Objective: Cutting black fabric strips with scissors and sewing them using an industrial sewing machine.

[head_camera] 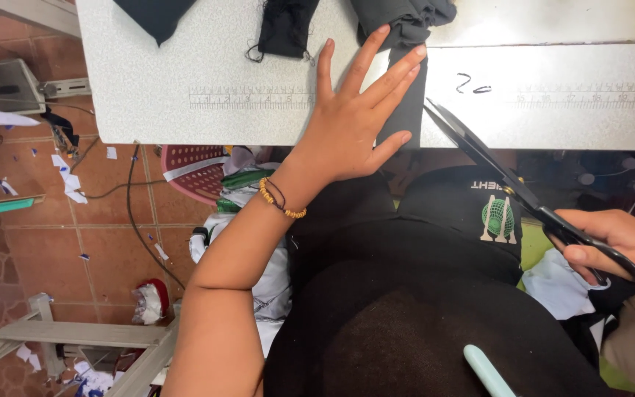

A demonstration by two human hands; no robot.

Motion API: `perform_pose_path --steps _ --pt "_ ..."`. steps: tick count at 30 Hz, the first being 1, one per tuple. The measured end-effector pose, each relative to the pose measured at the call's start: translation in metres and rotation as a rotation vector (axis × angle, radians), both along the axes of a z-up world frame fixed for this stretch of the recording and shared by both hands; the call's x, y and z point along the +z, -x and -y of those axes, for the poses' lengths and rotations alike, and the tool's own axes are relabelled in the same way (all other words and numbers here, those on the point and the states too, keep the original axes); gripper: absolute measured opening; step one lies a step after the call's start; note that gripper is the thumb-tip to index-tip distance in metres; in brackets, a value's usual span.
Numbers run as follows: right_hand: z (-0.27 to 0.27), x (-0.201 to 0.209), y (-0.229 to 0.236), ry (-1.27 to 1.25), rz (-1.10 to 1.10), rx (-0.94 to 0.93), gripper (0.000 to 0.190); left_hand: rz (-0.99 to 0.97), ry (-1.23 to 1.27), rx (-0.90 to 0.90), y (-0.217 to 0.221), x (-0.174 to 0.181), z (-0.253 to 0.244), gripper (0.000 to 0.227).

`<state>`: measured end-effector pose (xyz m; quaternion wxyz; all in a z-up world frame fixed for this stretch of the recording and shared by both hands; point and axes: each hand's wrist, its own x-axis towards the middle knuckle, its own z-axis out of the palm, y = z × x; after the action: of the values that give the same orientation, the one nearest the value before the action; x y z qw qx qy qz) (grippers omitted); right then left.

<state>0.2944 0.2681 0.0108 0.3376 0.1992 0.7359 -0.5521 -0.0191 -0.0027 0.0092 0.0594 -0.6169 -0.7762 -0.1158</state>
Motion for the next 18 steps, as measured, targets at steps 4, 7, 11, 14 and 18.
perform_pose_path --steps 4,7,11,14,18 --pt "0.004 0.002 -0.001 -0.022 -0.022 -0.015 0.045 0.096 0.026 -0.015 0.002 0.002 -0.002 0.065" --pt "-0.001 -0.003 -0.005 -0.021 0.0 -0.039 0.04 0.101 0.055 -0.009 0.001 0.003 -0.004 0.065" --pt "0.0 -0.007 -0.01 -0.06 0.064 -0.057 0.034 0.092 0.071 0.009 0.001 0.004 -0.005 0.066" --pt "0.023 0.019 0.015 -0.256 0.343 -0.015 0.025 0.089 0.063 0.012 0.001 0.004 -0.005 0.066" --pt "0.027 0.016 0.015 -0.236 0.352 0.034 0.031 0.085 0.038 0.02 -0.002 0.002 -0.004 0.066"
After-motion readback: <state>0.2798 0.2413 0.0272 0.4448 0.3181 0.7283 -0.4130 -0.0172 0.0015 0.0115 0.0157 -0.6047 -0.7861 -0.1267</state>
